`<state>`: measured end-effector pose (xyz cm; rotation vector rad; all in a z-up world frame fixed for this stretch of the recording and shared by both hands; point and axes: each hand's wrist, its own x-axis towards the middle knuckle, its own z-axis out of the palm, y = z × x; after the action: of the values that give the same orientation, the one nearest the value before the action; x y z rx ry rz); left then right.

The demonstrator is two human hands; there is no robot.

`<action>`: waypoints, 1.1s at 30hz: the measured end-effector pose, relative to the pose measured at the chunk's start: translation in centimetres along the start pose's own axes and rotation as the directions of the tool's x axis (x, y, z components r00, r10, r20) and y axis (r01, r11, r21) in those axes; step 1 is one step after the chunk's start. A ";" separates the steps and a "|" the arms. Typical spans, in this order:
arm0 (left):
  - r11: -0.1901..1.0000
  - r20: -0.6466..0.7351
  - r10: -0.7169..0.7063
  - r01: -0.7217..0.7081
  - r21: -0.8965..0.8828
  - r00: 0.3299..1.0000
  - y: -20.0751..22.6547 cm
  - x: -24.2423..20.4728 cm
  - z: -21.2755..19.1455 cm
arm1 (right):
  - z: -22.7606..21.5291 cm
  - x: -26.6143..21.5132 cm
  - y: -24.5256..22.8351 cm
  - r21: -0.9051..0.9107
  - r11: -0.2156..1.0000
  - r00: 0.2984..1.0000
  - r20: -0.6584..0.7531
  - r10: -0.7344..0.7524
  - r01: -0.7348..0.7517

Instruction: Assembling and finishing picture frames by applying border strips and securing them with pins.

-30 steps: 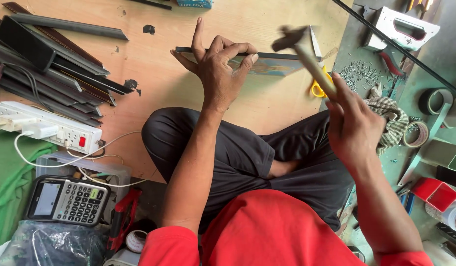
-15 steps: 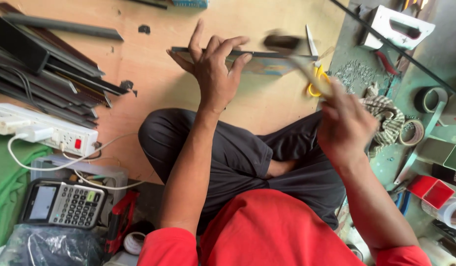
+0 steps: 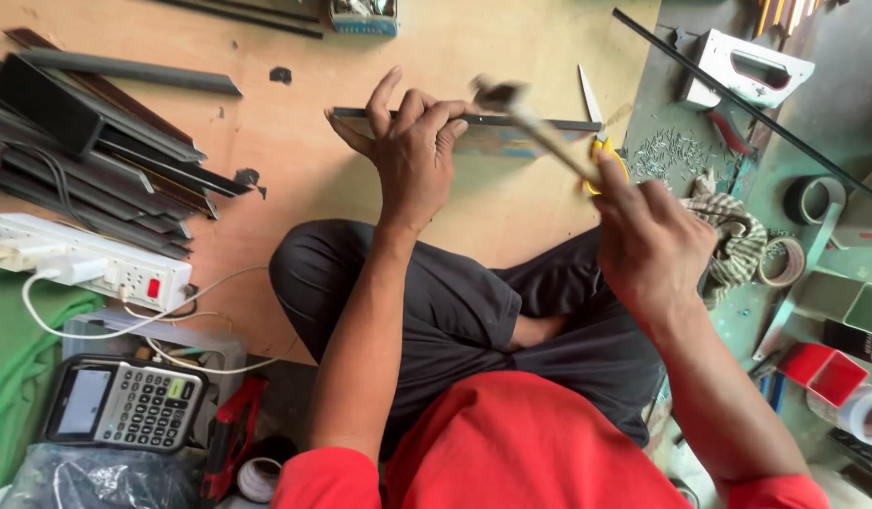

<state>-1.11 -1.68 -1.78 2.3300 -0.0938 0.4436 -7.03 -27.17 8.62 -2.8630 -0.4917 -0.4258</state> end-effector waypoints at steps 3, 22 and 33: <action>0.999 0.022 -0.011 0.010 0.037 1.000 0.8 0.8 -0.4 | 0.1 0.4 0.5 -0.099 0.995 0.993 0.121 -0.013 0.025; 0.866 0.234 0.213 -0.294 0.404 0.949 7.1 1.5 6.7 | 21.3 6.0 19.8 0.135 0.987 0.981 0.183 0.063 -0.089; 0.997 -0.334 0.014 -0.037 -0.062 0.943 1.3 3.8 -2.7 | 19.7 8.8 20.3 0.128 0.991 0.998 0.023 -0.053 0.050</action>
<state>1.38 -0.54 2.18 2.1572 0.0244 0.8286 12.95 -38.46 -10.11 -2.7414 -0.5774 -0.3517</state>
